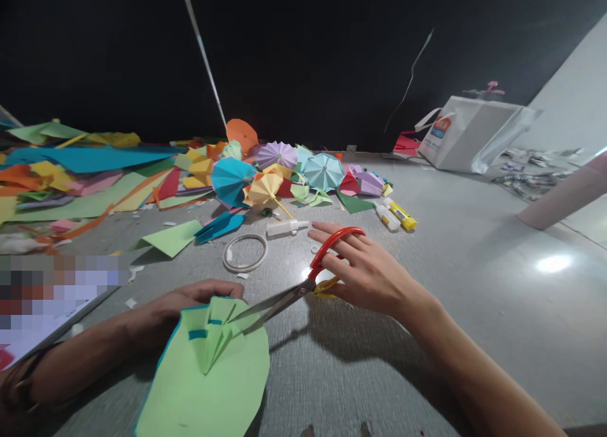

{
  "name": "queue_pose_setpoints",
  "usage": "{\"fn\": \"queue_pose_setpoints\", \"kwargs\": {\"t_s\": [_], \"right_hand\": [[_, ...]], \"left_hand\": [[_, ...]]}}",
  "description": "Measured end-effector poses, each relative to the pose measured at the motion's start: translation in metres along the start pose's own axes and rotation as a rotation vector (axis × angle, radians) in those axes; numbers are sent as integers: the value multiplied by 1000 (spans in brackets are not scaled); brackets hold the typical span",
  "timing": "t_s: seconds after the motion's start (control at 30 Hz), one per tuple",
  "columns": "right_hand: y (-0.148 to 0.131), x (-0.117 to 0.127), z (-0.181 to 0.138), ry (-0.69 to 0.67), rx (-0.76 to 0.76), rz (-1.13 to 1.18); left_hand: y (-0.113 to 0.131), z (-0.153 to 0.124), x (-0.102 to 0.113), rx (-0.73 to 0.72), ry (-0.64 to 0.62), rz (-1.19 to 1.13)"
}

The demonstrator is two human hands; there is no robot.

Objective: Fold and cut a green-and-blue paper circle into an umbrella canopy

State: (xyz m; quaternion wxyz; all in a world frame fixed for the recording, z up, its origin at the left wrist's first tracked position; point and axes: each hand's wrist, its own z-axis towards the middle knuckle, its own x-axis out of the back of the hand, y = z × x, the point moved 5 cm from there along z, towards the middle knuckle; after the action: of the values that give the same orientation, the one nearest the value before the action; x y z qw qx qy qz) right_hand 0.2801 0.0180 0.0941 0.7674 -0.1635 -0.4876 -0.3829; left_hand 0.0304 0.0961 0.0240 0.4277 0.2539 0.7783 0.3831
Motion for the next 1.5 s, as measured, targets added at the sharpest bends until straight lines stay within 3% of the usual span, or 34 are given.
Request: {"fn": "queue_pose_setpoints", "kwargs": {"t_s": [0.57,1.13,1.5], "right_hand": [[-27,2,14,244,162,-58],[-27,4,10,242,192,-25],[-36,7,12,311,214,-94]], "left_hand": [[-9,-1,7,-13,-134,109],[-8,1,6,7,-151,177],[-14,4,8,60,-188,145]]}}
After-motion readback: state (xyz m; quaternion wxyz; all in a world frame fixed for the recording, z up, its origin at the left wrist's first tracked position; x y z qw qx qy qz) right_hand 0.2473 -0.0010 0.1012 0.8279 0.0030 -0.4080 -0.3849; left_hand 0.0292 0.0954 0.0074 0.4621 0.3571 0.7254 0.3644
